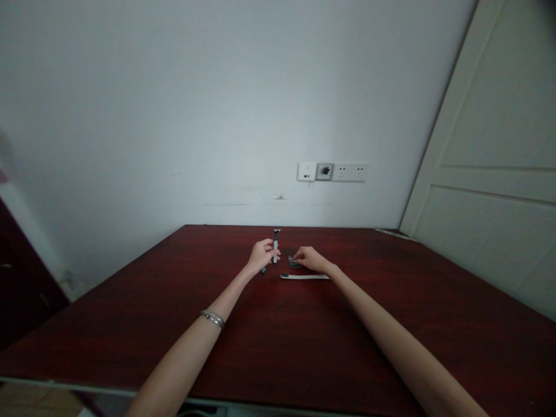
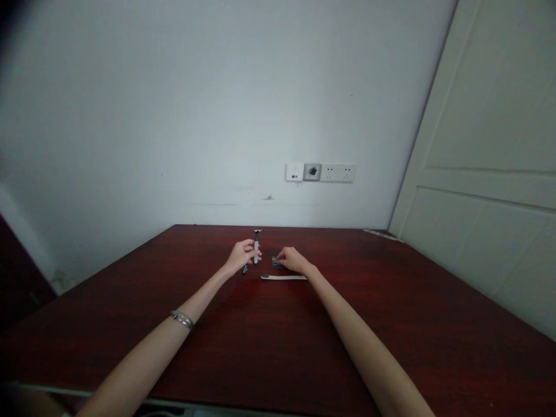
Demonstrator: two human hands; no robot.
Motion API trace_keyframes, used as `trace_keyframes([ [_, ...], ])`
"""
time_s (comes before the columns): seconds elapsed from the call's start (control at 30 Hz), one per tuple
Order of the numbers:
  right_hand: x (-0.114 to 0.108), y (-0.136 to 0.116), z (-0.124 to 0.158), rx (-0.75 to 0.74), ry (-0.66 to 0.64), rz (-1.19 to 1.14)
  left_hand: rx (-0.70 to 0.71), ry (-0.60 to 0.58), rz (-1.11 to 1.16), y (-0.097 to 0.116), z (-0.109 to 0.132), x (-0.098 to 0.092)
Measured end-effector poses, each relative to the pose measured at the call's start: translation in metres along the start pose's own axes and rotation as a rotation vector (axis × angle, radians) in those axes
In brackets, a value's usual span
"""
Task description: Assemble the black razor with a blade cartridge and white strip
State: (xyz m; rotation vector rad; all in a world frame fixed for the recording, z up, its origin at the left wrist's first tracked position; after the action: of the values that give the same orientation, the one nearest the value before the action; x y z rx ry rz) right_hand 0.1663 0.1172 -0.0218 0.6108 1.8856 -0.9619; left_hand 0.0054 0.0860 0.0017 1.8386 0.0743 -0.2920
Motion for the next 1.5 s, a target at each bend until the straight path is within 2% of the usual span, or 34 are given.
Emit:
trace_keyframes([
  [0.4, 0.002, 0.005, 0.000, 0.092, -0.009, -0.015, -0.010, -0.059, -0.015, -0.010, -0.005, 0.009],
  [0.7, 0.001, 0.007, 0.001, 0.142, 0.008, 0.015, -0.004, -0.052, 0.018, -0.010, 0.005, 0.010],
  [1.5, -0.002, -0.002, 0.004, 0.085, -0.015, 0.081, 0.017, -0.052, 0.013, -0.012, 0.005, 0.011],
])
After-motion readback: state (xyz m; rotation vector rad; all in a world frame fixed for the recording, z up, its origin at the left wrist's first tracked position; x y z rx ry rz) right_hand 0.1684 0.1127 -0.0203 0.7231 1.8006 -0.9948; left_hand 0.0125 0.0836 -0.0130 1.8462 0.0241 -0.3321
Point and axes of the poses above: each hand's wrist, its own z-axis away from the middle knuckle, its own x-axis out of the palm, y = z × x, the point moved 7 cm from there along -z, towards the middle knuckle, and after that the axes turned 1 degree about x, right-handed, at the moved point
